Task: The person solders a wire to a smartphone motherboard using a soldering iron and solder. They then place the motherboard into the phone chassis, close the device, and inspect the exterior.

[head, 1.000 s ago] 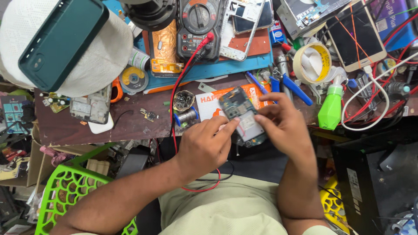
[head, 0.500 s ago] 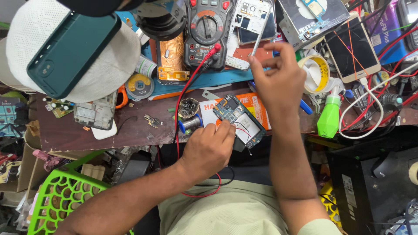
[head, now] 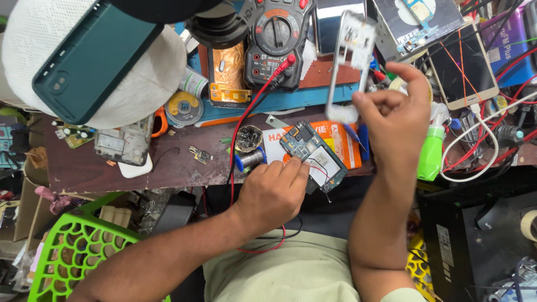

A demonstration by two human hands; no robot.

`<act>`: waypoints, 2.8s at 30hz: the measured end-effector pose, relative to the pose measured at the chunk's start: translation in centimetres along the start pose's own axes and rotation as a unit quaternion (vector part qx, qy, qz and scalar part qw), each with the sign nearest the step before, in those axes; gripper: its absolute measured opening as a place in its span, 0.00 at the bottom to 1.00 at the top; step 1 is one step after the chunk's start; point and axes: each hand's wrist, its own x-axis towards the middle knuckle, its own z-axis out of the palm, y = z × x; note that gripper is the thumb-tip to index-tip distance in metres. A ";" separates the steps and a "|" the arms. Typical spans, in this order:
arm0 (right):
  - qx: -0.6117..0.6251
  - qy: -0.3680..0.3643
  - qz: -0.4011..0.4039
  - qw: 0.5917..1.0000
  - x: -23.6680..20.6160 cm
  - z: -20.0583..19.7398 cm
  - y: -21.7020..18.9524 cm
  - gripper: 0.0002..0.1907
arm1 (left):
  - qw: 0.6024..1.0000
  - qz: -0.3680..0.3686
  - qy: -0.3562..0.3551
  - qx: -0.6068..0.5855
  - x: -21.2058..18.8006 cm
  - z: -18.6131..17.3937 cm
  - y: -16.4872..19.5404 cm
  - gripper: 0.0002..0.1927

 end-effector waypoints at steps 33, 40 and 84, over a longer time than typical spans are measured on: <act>-0.197 -0.038 -0.025 0.979 -6.6 -2.2 -4.2 0.27 | 0.998 -0.022 0.028 -0.043 0.1 -1.1 -0.6 0.15; -0.221 -0.041 -0.025 0.974 -6.8 -1.9 -5.2 0.27 | 0.999 -0.024 0.024 -0.041 0.3 -1.2 -0.6 0.14; -0.181 -0.079 -0.054 0.979 2.2 2.1 -0.5 0.05 | 0.701 -0.359 0.069 -0.612 0.0 -0.4 0.3 0.25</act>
